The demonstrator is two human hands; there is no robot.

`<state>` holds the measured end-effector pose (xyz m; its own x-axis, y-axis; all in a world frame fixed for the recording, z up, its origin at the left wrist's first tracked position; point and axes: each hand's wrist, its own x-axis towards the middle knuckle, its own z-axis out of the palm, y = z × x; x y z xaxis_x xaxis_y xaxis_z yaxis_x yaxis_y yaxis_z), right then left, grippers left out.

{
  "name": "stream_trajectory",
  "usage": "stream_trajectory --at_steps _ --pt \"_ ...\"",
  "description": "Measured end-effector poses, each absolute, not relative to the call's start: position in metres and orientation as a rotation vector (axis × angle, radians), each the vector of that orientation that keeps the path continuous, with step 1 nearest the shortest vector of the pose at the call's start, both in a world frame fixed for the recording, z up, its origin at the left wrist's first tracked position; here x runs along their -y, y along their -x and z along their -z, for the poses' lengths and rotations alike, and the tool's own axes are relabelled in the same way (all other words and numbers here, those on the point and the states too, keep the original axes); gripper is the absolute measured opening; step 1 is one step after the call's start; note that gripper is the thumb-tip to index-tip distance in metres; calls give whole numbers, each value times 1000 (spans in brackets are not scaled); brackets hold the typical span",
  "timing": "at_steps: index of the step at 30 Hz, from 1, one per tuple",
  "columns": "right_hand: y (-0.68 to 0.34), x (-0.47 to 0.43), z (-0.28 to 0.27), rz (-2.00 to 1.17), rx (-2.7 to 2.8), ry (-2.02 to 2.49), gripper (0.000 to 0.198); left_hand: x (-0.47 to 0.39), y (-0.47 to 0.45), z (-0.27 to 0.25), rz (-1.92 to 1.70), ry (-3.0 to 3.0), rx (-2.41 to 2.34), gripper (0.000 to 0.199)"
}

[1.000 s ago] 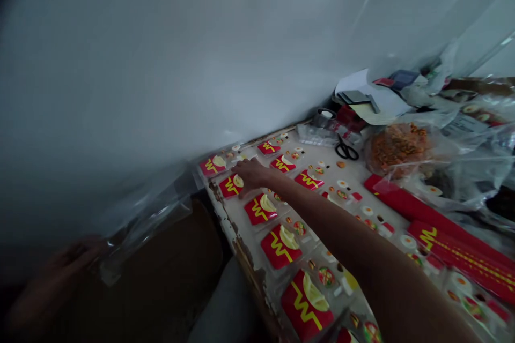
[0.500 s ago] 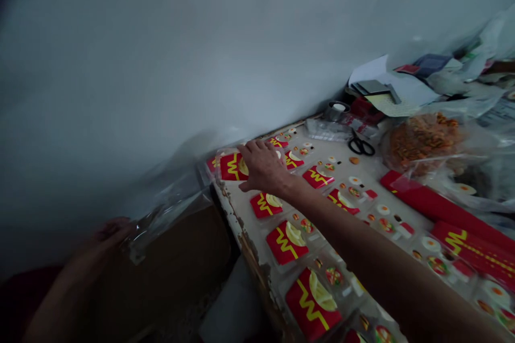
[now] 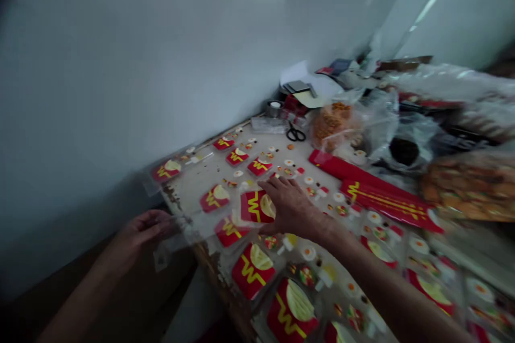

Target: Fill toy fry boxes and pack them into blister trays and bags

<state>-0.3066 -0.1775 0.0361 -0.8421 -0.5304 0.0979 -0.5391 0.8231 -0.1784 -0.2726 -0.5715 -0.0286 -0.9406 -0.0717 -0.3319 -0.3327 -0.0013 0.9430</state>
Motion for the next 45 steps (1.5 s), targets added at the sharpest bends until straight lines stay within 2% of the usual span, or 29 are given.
stream_trajectory --at_steps 5,9,15,18,22,24,27,29,31,33,37,40,45 --pt "258 83 -25 -352 3049 -829 102 474 280 22 -1865 160 -2068 36" --pt "229 42 -19 -381 3051 -740 109 417 281 22 -1794 114 -2062 42" --pt "209 13 -21 -98 3004 -635 103 375 318 11 -1724 -64 -2206 49" --pt "204 10 -21 -14 3001 -539 91 355 345 -7 -1479 -372 -2424 48" --pt "203 21 -12 -37 2986 -281 81 316 349 -35 -1026 -891 -3086 42" --pt "204 29 -7 -56 2980 -214 77 291 341 -42 -791 -1244 -3204 38" --pt "207 41 -2 -67 2965 -209 74 253 340 -40 -530 -1586 -2999 38" --pt "208 47 -2 -49 2954 -219 74 233 353 -32 -486 -1550 -2813 32" --pt "207 50 -2 -37 2954 -213 77 221 370 -24 -519 -1379 -2590 27" --pt "207 52 0 -65 2960 -189 82 215 381 -18 -609 -1194 -2445 30" --pt "207 54 7 -231 2934 -151 99 210 377 -12 -798 -983 -2481 29" --pt "209 55 13 -346 2916 -146 109 206 372 -6 -837 -999 -2436 26" --pt "206 59 17 -352 2909 -151 113 195 384 1 -860 -1245 -2151 27"
